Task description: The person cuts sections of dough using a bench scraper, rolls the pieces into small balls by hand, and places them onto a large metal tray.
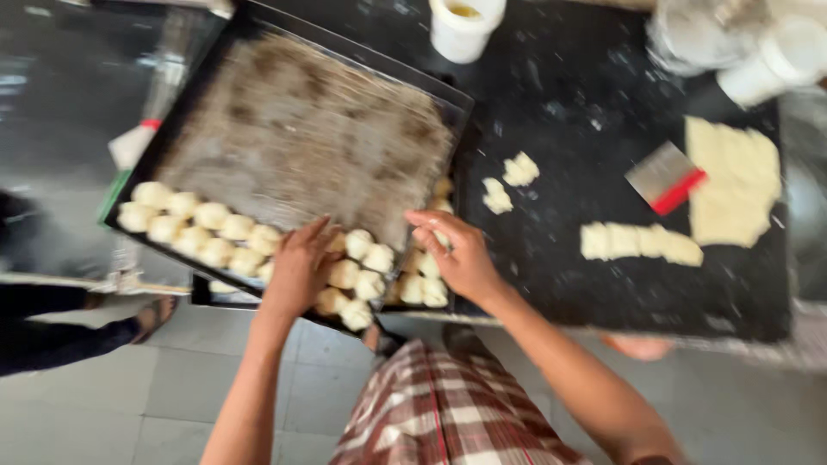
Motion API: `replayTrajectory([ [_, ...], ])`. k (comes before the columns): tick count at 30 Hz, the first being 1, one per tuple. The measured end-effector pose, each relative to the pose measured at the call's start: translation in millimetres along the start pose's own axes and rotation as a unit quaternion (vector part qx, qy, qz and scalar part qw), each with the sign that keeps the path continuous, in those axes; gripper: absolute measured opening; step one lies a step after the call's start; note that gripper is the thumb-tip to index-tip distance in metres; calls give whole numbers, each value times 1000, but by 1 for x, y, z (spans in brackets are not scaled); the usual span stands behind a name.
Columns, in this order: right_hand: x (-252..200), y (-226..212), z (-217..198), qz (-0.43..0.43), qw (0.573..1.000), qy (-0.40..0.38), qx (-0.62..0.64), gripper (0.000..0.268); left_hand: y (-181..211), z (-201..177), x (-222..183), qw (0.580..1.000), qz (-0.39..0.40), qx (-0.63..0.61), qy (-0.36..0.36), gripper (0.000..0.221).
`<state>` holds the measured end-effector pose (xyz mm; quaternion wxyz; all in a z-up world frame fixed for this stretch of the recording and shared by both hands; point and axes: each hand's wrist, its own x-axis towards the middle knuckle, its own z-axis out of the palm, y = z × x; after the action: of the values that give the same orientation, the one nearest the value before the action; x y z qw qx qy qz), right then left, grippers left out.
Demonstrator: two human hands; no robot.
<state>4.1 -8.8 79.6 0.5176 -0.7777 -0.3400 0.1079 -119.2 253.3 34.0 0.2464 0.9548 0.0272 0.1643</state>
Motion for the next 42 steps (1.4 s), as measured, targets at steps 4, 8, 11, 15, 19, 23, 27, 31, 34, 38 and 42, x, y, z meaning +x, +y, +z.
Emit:
replayTrajectory([
  [4,-70,59,-58,108,982,82,-135,29,7,4,18,978,-106,111,-144,37],
  [8,-124,125,-126,43,907,236,-347,28,56,-1,37,994,25,-101,-33,67],
  [11,-106,165,-155,94,892,208,-391,26,121,33,53,954,64,-278,-96,60],
  [15,-63,124,-145,108,982,151,32,32,196,80,74,958,138,-232,-95,69],
  [19,-34,90,-127,-5,999,34,34,29,201,119,88,977,-51,-185,-97,47],
  [23,11,134,-112,-187,957,46,-218,42,171,120,61,863,-230,-445,69,46],
  [27,24,151,-101,50,991,-113,-44,32,164,118,23,700,-238,-652,167,51],
  [31,15,91,-103,47,933,-247,257,46,186,129,14,867,-255,-378,202,47],
  [34,16,67,-96,44,920,-289,262,61,200,140,19,829,-218,-474,199,50],
  [38,23,114,-94,-11,939,-270,215,33,190,143,18,876,-183,-373,244,31],
  [42,21,216,-76,-67,936,-267,221,12,196,148,14,755,-253,-592,124,43],
])
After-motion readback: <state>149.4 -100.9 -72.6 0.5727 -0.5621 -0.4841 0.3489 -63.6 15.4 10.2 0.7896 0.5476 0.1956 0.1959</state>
